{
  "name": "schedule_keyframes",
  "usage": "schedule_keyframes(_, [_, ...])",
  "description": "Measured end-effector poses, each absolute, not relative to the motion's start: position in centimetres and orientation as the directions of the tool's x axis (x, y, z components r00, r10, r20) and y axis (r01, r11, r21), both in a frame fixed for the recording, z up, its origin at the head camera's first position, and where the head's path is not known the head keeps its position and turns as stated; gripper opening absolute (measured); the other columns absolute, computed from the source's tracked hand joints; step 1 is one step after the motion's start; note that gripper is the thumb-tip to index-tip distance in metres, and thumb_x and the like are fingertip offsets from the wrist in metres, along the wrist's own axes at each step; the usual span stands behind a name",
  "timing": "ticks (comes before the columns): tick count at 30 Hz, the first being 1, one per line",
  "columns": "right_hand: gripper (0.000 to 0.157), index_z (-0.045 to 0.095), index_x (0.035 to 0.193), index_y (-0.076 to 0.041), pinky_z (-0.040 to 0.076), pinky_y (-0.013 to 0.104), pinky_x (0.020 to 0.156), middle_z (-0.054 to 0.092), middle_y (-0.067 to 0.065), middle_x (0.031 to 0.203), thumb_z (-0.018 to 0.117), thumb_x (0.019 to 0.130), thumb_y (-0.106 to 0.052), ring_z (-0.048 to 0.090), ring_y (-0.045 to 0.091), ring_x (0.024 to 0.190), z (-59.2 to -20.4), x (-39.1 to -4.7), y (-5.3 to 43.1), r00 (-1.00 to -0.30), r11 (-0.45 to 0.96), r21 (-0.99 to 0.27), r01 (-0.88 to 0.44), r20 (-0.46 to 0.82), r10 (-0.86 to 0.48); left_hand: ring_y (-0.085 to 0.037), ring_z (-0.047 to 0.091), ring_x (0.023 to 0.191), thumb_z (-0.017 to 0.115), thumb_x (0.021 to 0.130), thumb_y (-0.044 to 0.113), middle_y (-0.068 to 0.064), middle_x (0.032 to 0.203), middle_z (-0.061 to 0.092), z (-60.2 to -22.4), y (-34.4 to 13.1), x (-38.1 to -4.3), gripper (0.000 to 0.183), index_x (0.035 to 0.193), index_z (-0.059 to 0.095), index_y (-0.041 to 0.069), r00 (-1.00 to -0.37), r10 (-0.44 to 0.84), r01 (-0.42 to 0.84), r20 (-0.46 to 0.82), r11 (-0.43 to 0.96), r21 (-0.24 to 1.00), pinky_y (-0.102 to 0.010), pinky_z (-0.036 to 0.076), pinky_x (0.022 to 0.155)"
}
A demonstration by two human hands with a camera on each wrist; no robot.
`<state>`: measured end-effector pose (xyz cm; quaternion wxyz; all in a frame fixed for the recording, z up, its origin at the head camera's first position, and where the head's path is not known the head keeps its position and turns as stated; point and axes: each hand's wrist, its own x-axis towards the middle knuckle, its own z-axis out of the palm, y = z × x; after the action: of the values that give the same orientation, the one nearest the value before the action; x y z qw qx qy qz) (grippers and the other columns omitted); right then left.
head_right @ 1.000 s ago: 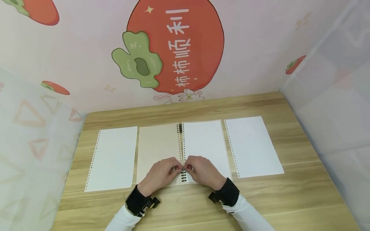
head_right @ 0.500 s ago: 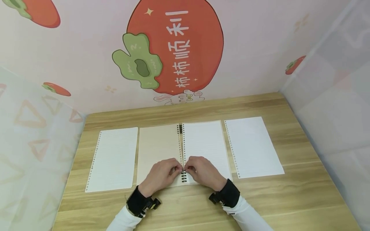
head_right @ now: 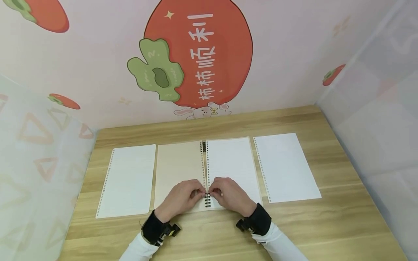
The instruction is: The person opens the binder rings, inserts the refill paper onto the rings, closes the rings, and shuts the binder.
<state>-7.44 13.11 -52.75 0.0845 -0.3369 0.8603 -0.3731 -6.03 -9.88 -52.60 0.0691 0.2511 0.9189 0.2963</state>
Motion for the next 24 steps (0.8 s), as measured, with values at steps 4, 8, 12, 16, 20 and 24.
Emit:
schedule_keyframes(4, [0.010,0.078,0.096,-0.019,0.053,0.024,0.069,0.066,-0.011,0.088,0.073,0.094,-0.011,0.057,-0.001,0.076,-52.6,-7.4,13.0,-0.766,0.497,-0.707,-0.504,0.099,-0.636,0.002,0.056,0.074,0.071,0.097,0.029,0.015,0.090,0.067,-52.5,-9.9,-6.0,0.010,0.098,0.079,0.024,-0.863,0.505,0.422,0.023,0.696,0.581,-0.019,0.046,0.063])
schedule_keyframes(8, [0.008,0.077,0.097,-0.018,0.053,0.024,0.071,0.065,-0.011,0.089,0.073,0.094,-0.012,0.057,0.000,0.078,-52.4,-7.3,12.9,-0.775,0.518,-0.703,-0.487,0.074,-0.628,0.002,0.056,0.075,0.071,0.096,0.029,0.015,0.091,0.067,-52.3,-9.8,-6.0,0.009,0.098,0.078,0.024,-0.863,0.505,0.417,0.007,0.705,0.573,-0.020,0.046,0.063])
schedule_keyframes(12, [0.007,0.076,0.099,-0.017,0.052,0.023,0.073,0.065,-0.011,0.091,0.072,0.095,-0.013,0.057,0.001,0.079,-52.2,-7.2,12.9,-0.772,0.545,-0.677,-0.494,0.054,-0.633,0.001,0.056,0.074,0.070,0.096,0.029,0.015,0.093,0.068,-52.1,-9.7,-5.9,0.010,0.100,0.079,0.024,-0.862,0.507,0.411,-0.014,0.715,0.565,-0.020,0.046,0.063])
schedule_keyframes(16, [0.012,0.076,0.105,-0.017,0.050,0.024,0.073,0.064,-0.011,0.093,0.068,0.097,-0.013,0.056,0.003,0.080,-51.8,-6.7,12.9,-0.771,0.581,-0.637,-0.507,0.033,-0.636,0.000,0.055,0.074,0.070,0.096,0.032,0.015,0.093,0.067,-51.8,-9.7,-5.6,0.013,0.102,0.079,0.024,-0.862,0.506,0.406,-0.026,0.721,0.561,-0.022,0.046,0.062])
schedule_keyframes(20, [0.017,0.075,0.112,-0.019,0.047,0.024,0.072,0.060,-0.013,0.092,0.066,0.098,-0.019,0.055,0.008,0.079,-51.3,-6.0,12.9,-0.775,0.610,-0.612,-0.503,0.008,-0.631,-0.001,0.055,0.075,0.071,0.095,0.040,0.014,0.094,0.065,-51.6,-9.8,-5.2,0.021,0.104,0.077,0.022,-0.858,0.513,0.422,-0.013,0.720,0.551,-0.022,0.048,0.064])
schedule_keyframes(24, [0.020,0.072,0.114,-0.020,0.043,0.024,0.070,0.058,-0.010,0.090,0.070,0.095,-0.027,0.053,0.009,0.078,-51.1,-5.5,13.0,-0.776,0.620,-0.595,-0.512,0.010,-0.631,-0.002,0.055,0.078,0.074,0.089,0.051,0.012,0.097,0.064,-51.6,-9.9,-4.8,0.035,0.108,0.075,0.022,-0.853,0.522,0.447,0.010,0.720,0.530,-0.022,0.048,0.066])
